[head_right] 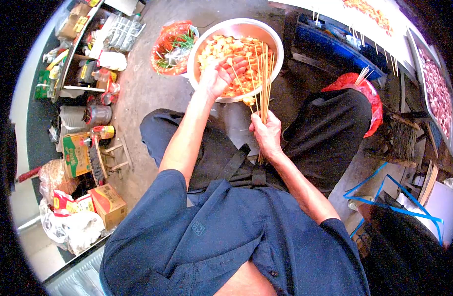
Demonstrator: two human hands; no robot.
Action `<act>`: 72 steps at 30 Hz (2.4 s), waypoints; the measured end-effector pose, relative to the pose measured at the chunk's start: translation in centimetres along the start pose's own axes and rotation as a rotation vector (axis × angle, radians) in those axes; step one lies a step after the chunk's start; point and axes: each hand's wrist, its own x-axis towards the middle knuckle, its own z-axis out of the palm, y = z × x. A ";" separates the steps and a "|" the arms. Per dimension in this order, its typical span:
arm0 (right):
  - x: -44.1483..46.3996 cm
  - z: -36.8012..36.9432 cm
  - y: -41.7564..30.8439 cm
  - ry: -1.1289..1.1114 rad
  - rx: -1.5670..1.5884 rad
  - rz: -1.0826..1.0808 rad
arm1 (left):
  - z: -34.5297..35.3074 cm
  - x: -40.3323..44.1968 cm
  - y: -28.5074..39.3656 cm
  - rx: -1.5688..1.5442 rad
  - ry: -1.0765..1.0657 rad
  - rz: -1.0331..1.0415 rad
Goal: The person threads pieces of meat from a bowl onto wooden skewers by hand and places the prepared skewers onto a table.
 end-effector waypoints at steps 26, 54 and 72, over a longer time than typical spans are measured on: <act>0.2 -0.1 0.3 0.004 0.000 0.036 | -1.5 1.2 -0.6 0.112 0.025 0.078; -0.1 0.3 1.1 -0.003 -0.037 -0.066 | -0.8 0.8 -1.0 0.285 0.125 0.237; -0.3 0.1 2.6 0.050 0.026 -0.037 | -2.1 1.0 -3.1 0.137 0.193 0.001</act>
